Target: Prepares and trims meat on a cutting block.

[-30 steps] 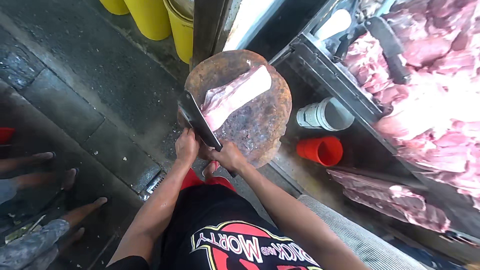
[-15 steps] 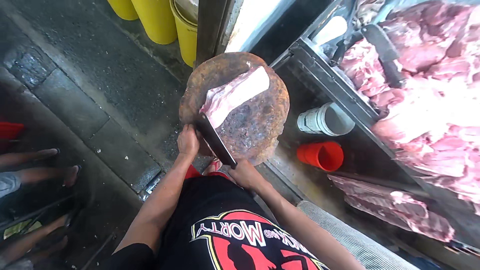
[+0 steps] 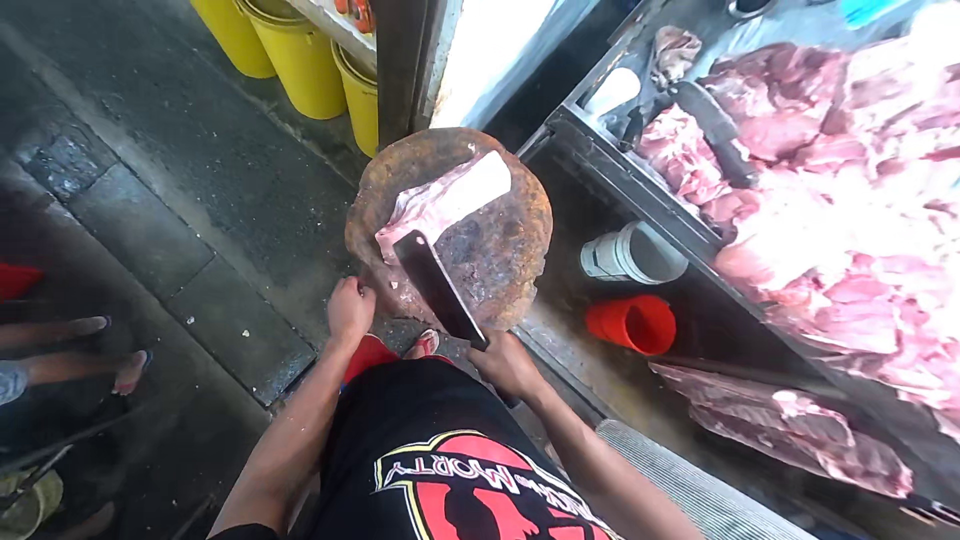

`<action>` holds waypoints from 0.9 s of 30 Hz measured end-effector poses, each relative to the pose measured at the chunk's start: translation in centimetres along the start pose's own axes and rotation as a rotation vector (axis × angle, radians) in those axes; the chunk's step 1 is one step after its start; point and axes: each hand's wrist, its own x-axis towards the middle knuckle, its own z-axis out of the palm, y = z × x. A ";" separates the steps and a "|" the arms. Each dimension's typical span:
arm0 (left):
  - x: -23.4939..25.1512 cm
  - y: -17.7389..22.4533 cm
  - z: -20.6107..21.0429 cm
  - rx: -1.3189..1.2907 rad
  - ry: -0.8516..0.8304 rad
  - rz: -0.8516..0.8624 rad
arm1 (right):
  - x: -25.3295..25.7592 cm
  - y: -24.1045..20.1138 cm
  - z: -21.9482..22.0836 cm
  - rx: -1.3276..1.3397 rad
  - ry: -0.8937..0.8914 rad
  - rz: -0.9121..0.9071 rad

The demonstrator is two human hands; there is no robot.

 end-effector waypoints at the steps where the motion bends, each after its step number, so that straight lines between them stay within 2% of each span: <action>1: -0.1 -1.5 -0.4 -0.015 0.016 -0.027 | -0.7 0.6 -0.5 0.031 0.035 0.001; 3: -0.6 -3.8 -1.3 -0.015 0.048 -0.065 | -2.2 2.1 -1.5 0.049 0.125 0.008; 5: -0.9 -4.2 -1.8 -0.003 0.084 -0.050 | -3.4 3.7 -2.6 0.032 0.221 0.033; 8: -1.1 -1.1 -1.0 0.012 0.064 0.055 | -4.0 6.1 -3.2 -0.025 0.306 0.138; 11: -0.3 2.9 1.5 0.171 -0.076 0.210 | -3.0 8.1 -2.1 -0.052 0.288 0.270; 15: 1.0 4.1 3.5 0.351 -0.129 0.350 | -1.5 11.5 0.0 0.071 0.298 0.314; 19: 2.0 4.1 -0.1 0.183 -0.090 0.322 | -1.3 12.1 0.5 0.200 0.323 0.334; 22: 5.4 5.6 -4.0 0.116 -0.018 0.256 | -1.4 12.0 0.6 0.239 0.329 0.368; 24: 9.4 6.8 -6.1 0.186 -0.034 0.230 | -1.4 11.5 0.7 0.230 0.340 0.386; 27: 14.2 10.7 -8.9 0.352 -0.127 0.215 | -1.6 10.4 1.1 0.228 0.351 0.436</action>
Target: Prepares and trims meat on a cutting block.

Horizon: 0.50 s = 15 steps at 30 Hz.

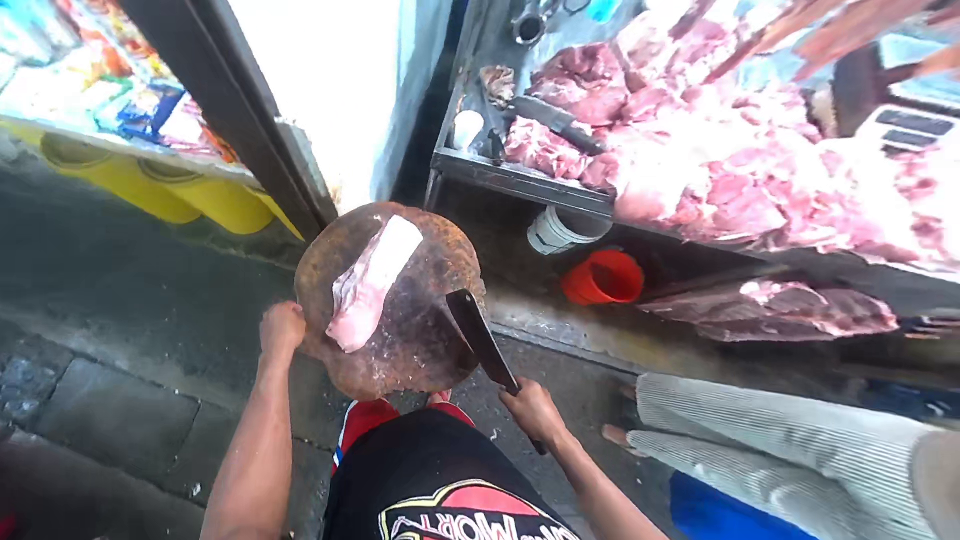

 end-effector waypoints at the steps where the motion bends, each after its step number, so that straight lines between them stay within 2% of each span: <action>1: 1.3 1.0 -1.3 0.000 0.002 0.028 | -0.2 -0.4 0.1 0.005 0.009 0.014; 4: 4.9 4.9 -3.6 -0.043 -0.003 0.141 | -0.8 -1.0 1.1 0.063 0.050 0.070; 7: 8.3 9.9 -3.1 -0.082 -0.002 0.300 | -1.2 -1.6 2.2 0.181 0.087 0.163; 9: 9.4 14.2 -0.8 -0.056 0.020 0.403 | -1.3 -1.9 3.2 0.269 0.121 0.229; 12: 8.1 19.8 4.6 0.036 -0.060 0.477 | -2.0 -3.0 4.5 0.284 0.148 0.301; 15: 8.0 21.6 8.8 0.170 -0.022 0.485 | -2.4 -4.7 4.8 0.240 0.180 0.330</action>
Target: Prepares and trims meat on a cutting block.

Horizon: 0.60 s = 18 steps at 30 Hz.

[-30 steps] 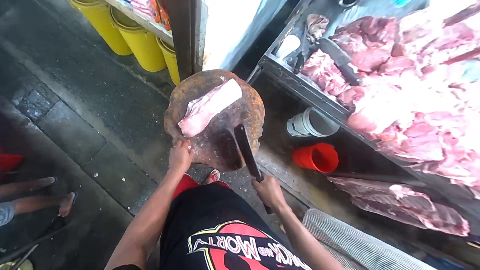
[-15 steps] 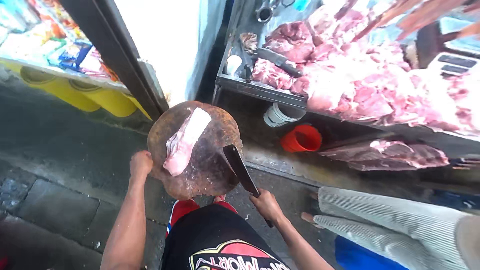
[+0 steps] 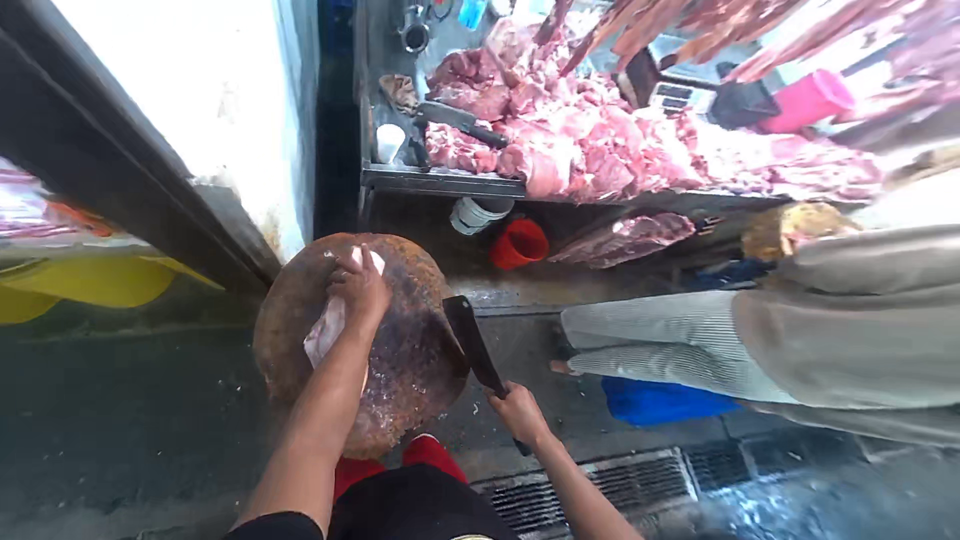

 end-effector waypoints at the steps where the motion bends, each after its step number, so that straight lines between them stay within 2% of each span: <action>1: 0.1 -0.1 0.2 0.018 0.017 -0.012 | -0.3 -0.2 -0.2 -0.009 0.005 0.012; 8: 1.7 -3.0 -3.4 -0.061 -0.087 -0.133 | -0.6 0.0 0.3 0.104 0.012 0.027; 11: 1.7 -3.6 -4.1 -0.206 -0.076 -0.089 | -0.7 -0.2 0.1 0.122 0.021 0.024; 14: -0.1 -6.1 -5.6 -0.465 -0.084 -0.019 | -1.0 0.1 0.3 0.099 -0.014 -0.024; 18: -5.5 -7.3 -11.2 -0.754 0.081 0.123 | -0.3 0.7 -0.3 0.050 -0.002 -0.098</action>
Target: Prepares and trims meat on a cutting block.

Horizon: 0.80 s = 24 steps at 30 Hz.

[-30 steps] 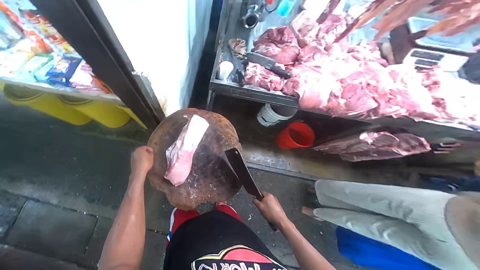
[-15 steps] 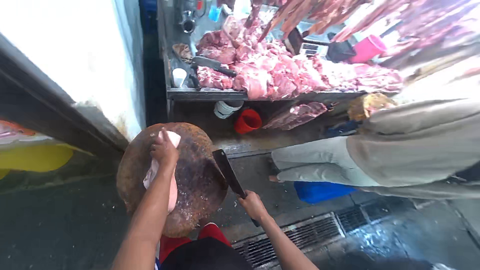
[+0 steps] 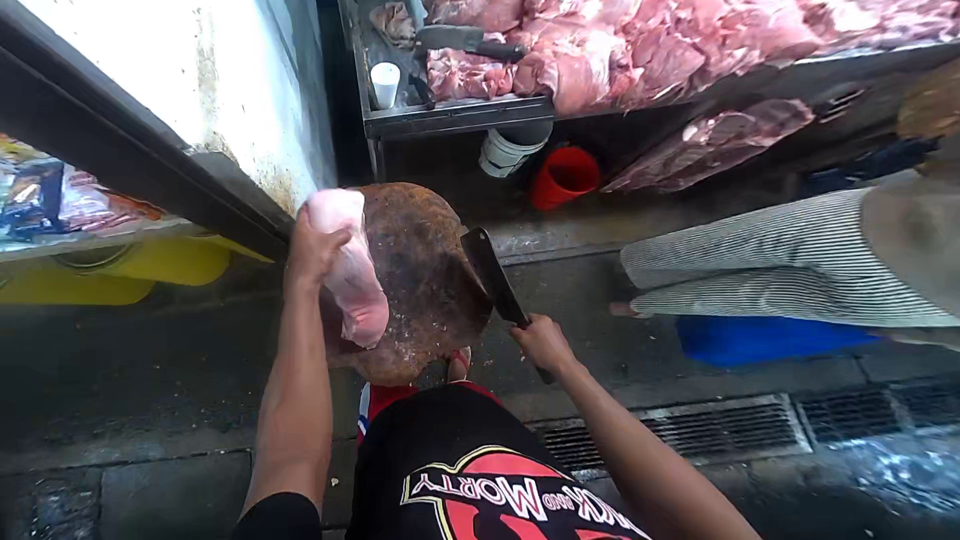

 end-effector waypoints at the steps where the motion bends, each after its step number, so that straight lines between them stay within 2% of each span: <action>1: -1.4 1.8 -1.1 -0.087 0.037 0.053 | 0.2 0.2 0.0 -0.001 -0.005 -0.009; 5: -6.7 9.5 -4.8 -0.399 0.103 0.317 | 0.8 0.9 -0.2 0.012 -0.039 -0.025; 7: -9.0 11.9 -6.5 -0.554 0.097 0.500 | 1.1 1.2 -0.3 0.031 -0.053 -0.028; 9: -10.5 12.3 -8.2 -0.688 0.077 0.637 | 1.5 1.4 -0.7 0.039 -0.070 -0.035; 11: -11.7 10.2 -10.1 -0.762 -0.024 0.683 | 1.9 1.6 -1.1 0.048 -0.096 -0.031; 14: -14.7 1.9 -11.7 -0.692 -0.158 0.462 | 2.1 1.6 -1.5 0.052 -0.117 -0.025; 15: -16.0 -1.9 -11.4 -0.632 -0.122 0.307 | 2.1 1.5 -1.5 0.051 -0.118 -0.023; 16: -17.6 -5.9 -10.5 -0.568 -0.008 0.089 | 2.0 1.5 -1.5 0.054 -0.111 -0.022; 18: -19.4 -11.9 -8.1 -0.439 0.103 -0.262 | 2.0 1.5 -1.4 0.055 -0.098 -0.025; 20: -20.5 -15.0 -5.6 -0.529 0.164 -0.447 | 2.2 1.4 -1.3 0.054 -0.101 -0.021; 22: -20.4 -15.3 -3.5 -0.581 0.296 -0.504 | 2.2 1.2 -1.4 0.036 -0.108 -0.010; 24: -19.3 -15.1 -2.6 -0.522 0.378 -0.547 | 2.1 0.8 -1.7 0.012 -0.107 -0.012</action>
